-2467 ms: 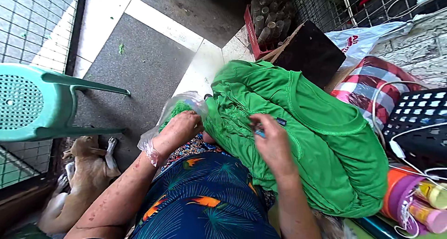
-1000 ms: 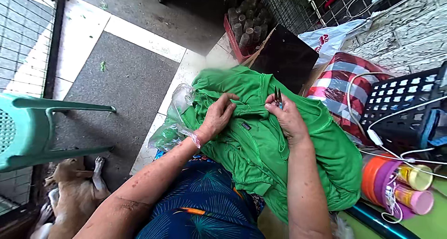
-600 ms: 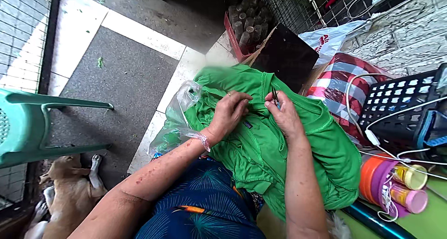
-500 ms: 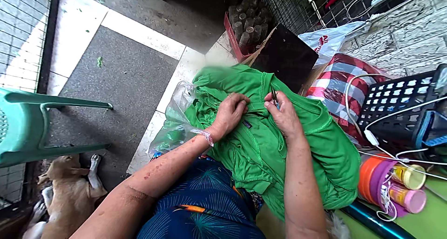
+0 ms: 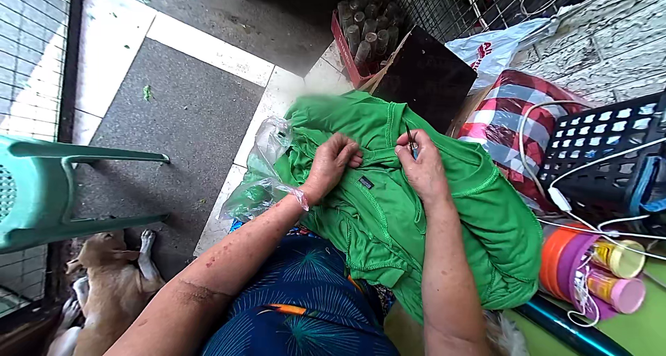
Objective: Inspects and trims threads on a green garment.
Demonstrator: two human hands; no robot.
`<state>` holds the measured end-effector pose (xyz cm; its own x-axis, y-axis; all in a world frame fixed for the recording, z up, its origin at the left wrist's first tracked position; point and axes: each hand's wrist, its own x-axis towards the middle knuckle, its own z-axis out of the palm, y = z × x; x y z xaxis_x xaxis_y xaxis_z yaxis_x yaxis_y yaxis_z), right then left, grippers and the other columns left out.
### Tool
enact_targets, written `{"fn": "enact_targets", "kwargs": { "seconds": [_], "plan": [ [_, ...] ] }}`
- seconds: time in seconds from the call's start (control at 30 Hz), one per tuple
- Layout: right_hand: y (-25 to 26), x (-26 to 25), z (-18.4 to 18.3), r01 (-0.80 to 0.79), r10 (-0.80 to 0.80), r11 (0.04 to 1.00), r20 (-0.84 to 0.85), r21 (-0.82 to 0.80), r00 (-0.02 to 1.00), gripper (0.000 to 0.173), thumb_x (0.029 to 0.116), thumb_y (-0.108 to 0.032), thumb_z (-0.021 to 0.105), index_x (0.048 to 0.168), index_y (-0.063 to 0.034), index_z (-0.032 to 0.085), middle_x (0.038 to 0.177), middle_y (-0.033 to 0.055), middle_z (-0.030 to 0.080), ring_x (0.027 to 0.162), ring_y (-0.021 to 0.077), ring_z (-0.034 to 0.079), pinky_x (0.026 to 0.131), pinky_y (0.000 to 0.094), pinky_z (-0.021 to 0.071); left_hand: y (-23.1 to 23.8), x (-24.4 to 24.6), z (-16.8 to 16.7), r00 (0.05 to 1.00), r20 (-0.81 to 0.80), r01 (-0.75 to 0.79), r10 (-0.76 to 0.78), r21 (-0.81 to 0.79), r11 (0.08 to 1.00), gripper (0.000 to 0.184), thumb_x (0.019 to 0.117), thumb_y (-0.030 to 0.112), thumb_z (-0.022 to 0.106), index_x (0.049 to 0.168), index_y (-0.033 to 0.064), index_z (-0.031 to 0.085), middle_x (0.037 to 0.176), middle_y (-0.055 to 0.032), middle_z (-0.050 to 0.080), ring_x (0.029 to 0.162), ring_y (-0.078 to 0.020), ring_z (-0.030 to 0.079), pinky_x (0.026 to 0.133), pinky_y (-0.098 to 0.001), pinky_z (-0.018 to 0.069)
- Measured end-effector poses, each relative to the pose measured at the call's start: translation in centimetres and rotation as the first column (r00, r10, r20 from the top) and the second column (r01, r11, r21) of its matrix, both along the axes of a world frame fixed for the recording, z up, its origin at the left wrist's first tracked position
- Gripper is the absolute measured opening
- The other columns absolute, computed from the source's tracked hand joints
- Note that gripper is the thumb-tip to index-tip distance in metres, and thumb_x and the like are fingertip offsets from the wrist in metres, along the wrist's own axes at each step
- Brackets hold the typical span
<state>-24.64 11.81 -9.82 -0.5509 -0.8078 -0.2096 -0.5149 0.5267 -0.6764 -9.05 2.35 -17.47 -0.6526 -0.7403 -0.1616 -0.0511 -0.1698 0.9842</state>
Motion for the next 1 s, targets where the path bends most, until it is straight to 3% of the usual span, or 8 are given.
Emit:
{"fn": "enact_targets", "kwargs": {
  "seconds": [0.13, 0.3, 0.4, 0.47, 0.57, 0.67, 0.77, 1.0],
  "plan": [
    [0.2, 0.0, -0.6, -0.011, 0.005, 0.998, -0.097, -0.062, 0.995, 0.022, 0.0977, -0.005, 0.061, 0.117, 0.0038, 0.060, 0.084, 0.0109, 0.063, 0.072, 0.0146, 0.057, 0.070, 0.0327, 0.0477, -0.5, 0.2, 0.1, 0.993, 0.092, 0.084, -0.073, -0.124, 0.989, 0.017, 0.1011, 0.013, 0.062, 0.099, -0.0022, 0.070, 0.085, -0.0048, 0.071, 0.076, -0.0054, 0.068, 0.077, -0.0247, 0.0582],
    [0.2, 0.3, -0.6, -0.037, 0.026, 0.996, -0.124, -0.087, 0.992, 0.021, 0.0961, -0.005, 0.064, 0.114, 0.0049, 0.060, 0.087, 0.0133, 0.064, 0.074, 0.0162, 0.059, 0.070, 0.0325, 0.0490, -0.2, -1.7, 2.7, 0.885, 0.455, 0.255, -0.093, -0.309, 0.916, 0.035, 0.0967, 0.035, 0.070, 0.093, 0.0005, 0.074, 0.090, -0.0156, 0.070, 0.088, -0.0297, 0.067, 0.082, -0.0517, 0.0512],
    [0.4, 0.3, -0.8, -0.094, 0.073, 0.987, -0.155, -0.128, 0.985, 0.024, 0.0927, 0.002, 0.065, 0.115, 0.0089, 0.062, 0.104, 0.0234, 0.068, 0.092, 0.0288, 0.068, 0.083, 0.0418, 0.0555, -0.4, -2.0, 2.7, 0.868, 0.479, 0.317, -0.135, -0.323, 0.892, 0.028, 0.0987, 0.025, 0.067, 0.093, -0.0016, 0.074, 0.096, -0.0186, 0.070, 0.093, -0.0339, 0.068, 0.084, -0.0553, 0.0506],
    [0.5, 0.2, -0.9, -0.170, 0.140, 0.973, -0.189, -0.156, 0.972, 0.025, 0.0901, 0.009, 0.061, 0.116, 0.0096, 0.064, 0.112, 0.0257, 0.068, 0.101, 0.0335, 0.069, 0.089, 0.0455, 0.0551, -0.9, -1.4, 1.9, 0.896, 0.403, 0.302, -0.185, -0.249, 0.920, 0.027, 0.1015, 0.022, 0.062, 0.097, -0.0014, 0.073, 0.093, -0.0156, 0.070, 0.091, -0.0282, 0.067, 0.085, -0.0521, 0.0497],
    [0.8, 0.0, -0.9, -0.258, 0.227, 0.953, -0.192, -0.158, 0.955, 0.029, 0.0876, 0.013, 0.057, 0.114, 0.0044, 0.066, 0.097, 0.0176, 0.072, 0.089, 0.0294, 0.070, 0.080, 0.0468, 0.0564, -1.7, -0.4, 1.0, 0.944, 0.230, 0.242, -0.235, -0.004, 0.970, 0.023, 0.1046, 0.019, 0.057, 0.101, -0.0010, 0.068, 0.086, -0.0047, 0.067, 0.079, -0.0086, 0.063, 0.080, -0.0310, 0.0533],
    [1.3, -0.3, -0.1, -0.301, 0.293, 0.952, -0.124, -0.052, 0.948, 0.035, 0.0872, 0.009, 0.060, 0.121, 0.0008, 0.062, 0.094, 0.0158, 0.074, 0.086, 0.0321, 0.072, 0.075, 0.0546, 0.0557, -1.8, 0.4, 0.8, 0.975, 0.072, 0.195, -0.209, 0.160, 0.968, 0.018, 0.1067, 0.012, 0.052, 0.101, -0.0011, 0.062, 0.087, -0.0009, 0.067, 0.079, -0.0032, 0.066, 0.079, -0.0228, 0.0564],
    [2.0, -0.1, 0.9, -0.348, 0.344, 0.937, -0.123, -0.016, 0.931, 0.038, 0.0883, 0.000, 0.070, 0.125, -0.0022, 0.060, 0.100, 0.0171, 0.070, 0.085, 0.0315, 0.069, 0.072, 0.0526, 0.0558, -1.6, 1.1, 0.4, 0.983, 0.015, 0.177, -0.182, 0.167, 0.970, 0.017, 0.1073, 0.010, 0.048, 0.099, 0.0023, 0.061, 0.084, 0.0020, 0.068, 0.077, -0.0018, 0.066, 0.077, -0.0205, 0.0566],
    [1.3, 1.2, 1.4, -0.397, 0.416, 0.909, -0.274, 0.123, 0.867, 0.024, 0.0856, -0.001, 0.078, 0.109, -0.0040, 0.074, 0.099, 0.0194, 0.068, 0.086, 0.0378, 0.069, 0.069, 0.0582, 0.0525, -0.9, 1.2, 0.0, 0.990, 0.001, 0.143, -0.143, 0.044, 0.989, 0.013, 0.1045, 0.010, 0.055, 0.101, 0.0012, 0.063, 0.084, 0.0022, 0.065, 0.077, -0.0004, 0.064, 0.078, -0.0201, 0.0556]
  ]
}}
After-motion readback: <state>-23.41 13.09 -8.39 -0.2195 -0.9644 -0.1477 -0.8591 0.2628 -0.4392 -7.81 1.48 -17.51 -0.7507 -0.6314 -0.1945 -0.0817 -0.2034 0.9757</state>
